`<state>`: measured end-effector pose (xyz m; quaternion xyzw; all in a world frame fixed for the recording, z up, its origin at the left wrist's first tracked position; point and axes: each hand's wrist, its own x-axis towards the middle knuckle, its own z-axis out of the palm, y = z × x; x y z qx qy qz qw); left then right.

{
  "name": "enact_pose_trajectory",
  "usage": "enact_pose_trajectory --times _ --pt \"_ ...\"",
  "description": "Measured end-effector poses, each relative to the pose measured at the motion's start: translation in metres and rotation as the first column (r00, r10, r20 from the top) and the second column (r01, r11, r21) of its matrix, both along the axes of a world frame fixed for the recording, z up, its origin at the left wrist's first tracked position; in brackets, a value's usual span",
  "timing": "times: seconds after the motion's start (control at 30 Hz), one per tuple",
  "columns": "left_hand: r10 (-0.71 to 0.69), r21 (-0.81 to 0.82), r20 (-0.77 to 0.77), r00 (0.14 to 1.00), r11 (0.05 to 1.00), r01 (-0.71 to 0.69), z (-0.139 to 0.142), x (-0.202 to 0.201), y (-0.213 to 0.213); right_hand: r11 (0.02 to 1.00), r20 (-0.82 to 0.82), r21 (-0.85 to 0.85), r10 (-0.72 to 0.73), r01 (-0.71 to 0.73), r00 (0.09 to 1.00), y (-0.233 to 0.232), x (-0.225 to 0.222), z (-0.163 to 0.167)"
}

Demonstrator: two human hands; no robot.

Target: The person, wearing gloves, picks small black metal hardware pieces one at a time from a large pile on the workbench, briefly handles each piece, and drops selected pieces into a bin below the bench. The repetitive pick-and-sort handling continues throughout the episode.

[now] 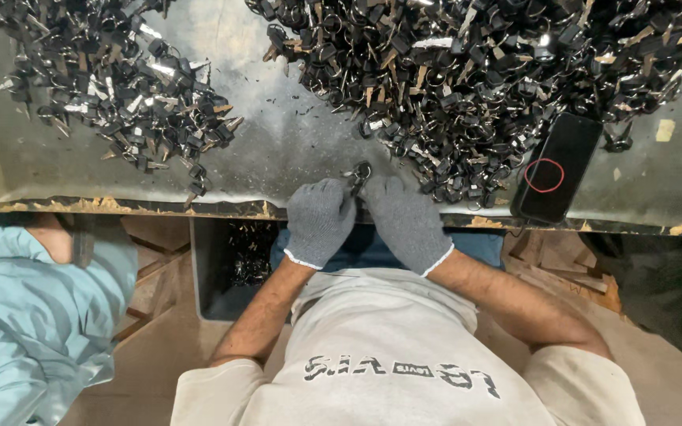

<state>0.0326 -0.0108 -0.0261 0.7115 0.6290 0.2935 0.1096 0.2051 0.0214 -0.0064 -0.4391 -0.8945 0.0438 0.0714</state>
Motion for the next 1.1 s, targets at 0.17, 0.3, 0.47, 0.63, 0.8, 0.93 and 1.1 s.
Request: enact_pose_trajectory --times 0.17,0.3,0.47,0.63,0.8,0.93,1.1 --pt "-0.101 0.009 -0.032 0.994 0.995 0.102 -0.010 -0.001 0.000 0.942 -0.070 -0.337 -0.027 0.002 0.997 0.007 -0.003 0.000" --pt "-0.091 0.033 -0.012 0.996 0.995 0.091 -0.008 -0.002 0.000 0.890 -0.281 -0.346 0.204 -0.297 0.938 0.035 0.007 0.009" --pt "-0.009 0.048 0.032 0.999 0.999 0.008 0.001 0.002 0.003 0.876 0.053 -0.456 -0.150 0.158 0.987 0.026 -0.002 0.025" --pt "0.089 0.076 0.079 0.993 0.993 -0.095 0.010 -0.007 0.005 0.940 -0.100 -0.341 -0.047 0.010 0.994 0.020 0.005 0.029" --pt "0.337 0.357 0.234 0.912 0.843 -0.403 0.020 -0.006 0.024 0.933 -0.103 -0.345 -0.142 0.099 0.984 0.015 0.009 0.013" --pt "0.237 -0.088 0.152 0.959 0.970 -0.226 0.022 0.018 0.074 0.969 -0.079 -0.226 -0.117 0.097 0.990 0.011 0.003 0.002" --pt "0.246 -0.389 -0.003 0.969 0.892 -0.228 0.026 0.013 0.094 0.966 -0.182 -0.244 -0.135 0.089 0.974 0.010 0.008 0.003"
